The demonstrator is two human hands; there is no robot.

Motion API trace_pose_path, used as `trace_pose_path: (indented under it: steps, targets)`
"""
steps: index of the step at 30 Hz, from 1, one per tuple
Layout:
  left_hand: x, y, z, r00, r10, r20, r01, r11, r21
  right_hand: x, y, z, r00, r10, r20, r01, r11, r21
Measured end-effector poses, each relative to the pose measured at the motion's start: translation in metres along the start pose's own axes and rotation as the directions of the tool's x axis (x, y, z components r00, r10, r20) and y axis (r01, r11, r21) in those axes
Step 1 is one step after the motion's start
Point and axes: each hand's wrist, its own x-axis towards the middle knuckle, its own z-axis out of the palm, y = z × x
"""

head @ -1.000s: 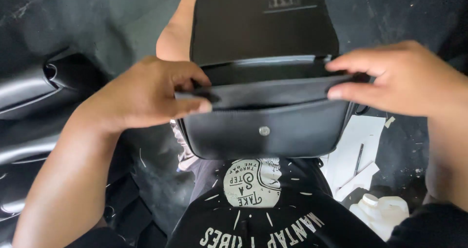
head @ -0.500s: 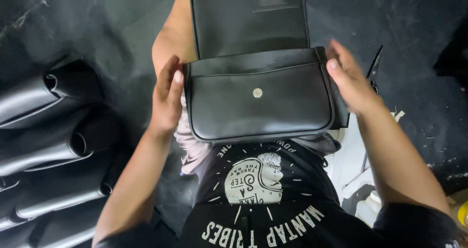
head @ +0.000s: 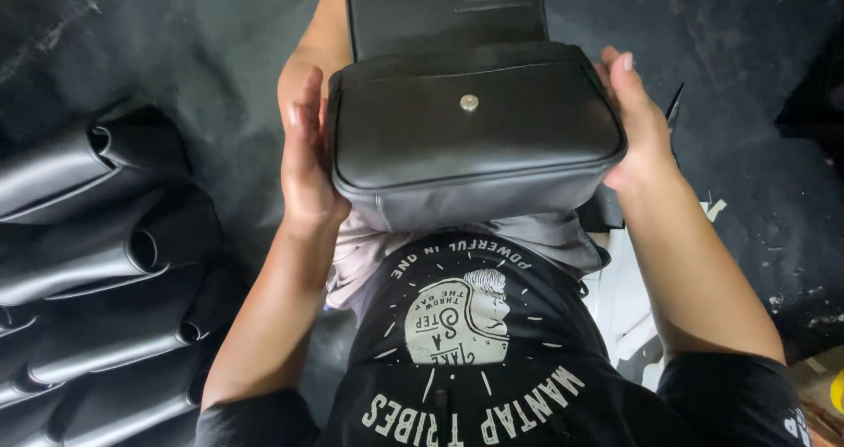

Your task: Inspecting and folding finished leather messenger bags

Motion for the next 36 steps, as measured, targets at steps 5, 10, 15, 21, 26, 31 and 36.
trace_pose_path:
  steps: [5,10,15,21,26,31,36]
  targets:
    - [-0.006,0.011,-0.002,0.818,0.240,0.522,-0.539,0.636,0.552,-0.002,0.000,0.006,0.986,0.062,-0.157,-0.054,0.997,0.049]
    - [0.005,-0.002,-0.016,0.864,0.227,0.449,-0.461,0.713,0.528,-0.005,0.011,-0.002,0.986,-0.161,-0.032,0.155,0.978,-0.136]
    - [0.012,0.000,-0.006,0.879,0.239,0.412,-0.467,0.604,0.646,-0.027,-0.026,0.006,0.675,-0.381,0.632,0.720,0.528,-0.451]
    - [0.020,0.019,0.015,0.777,0.297,0.555,-0.626,0.269,0.732,-0.026,-0.029,0.016,0.595,-0.478,0.646,0.802,0.302,-0.515]
    - [0.027,0.034,0.032,0.731,0.169,0.662,-0.675,0.036,0.737,-0.027,-0.034,0.025,0.570,-0.493,0.657,0.822,0.329,-0.466]
    - [0.033,0.034,0.031,0.747,0.069,0.662,-0.665,0.051,0.745,-0.025,-0.036,0.027,0.581,-0.494,0.647,0.814,0.365,-0.453]
    - [0.031,0.038,0.041,0.742,0.075,0.666,-0.670,0.074,0.739,-0.029,-0.047,0.028,0.598,-0.405,0.692,0.800,0.241,-0.550]
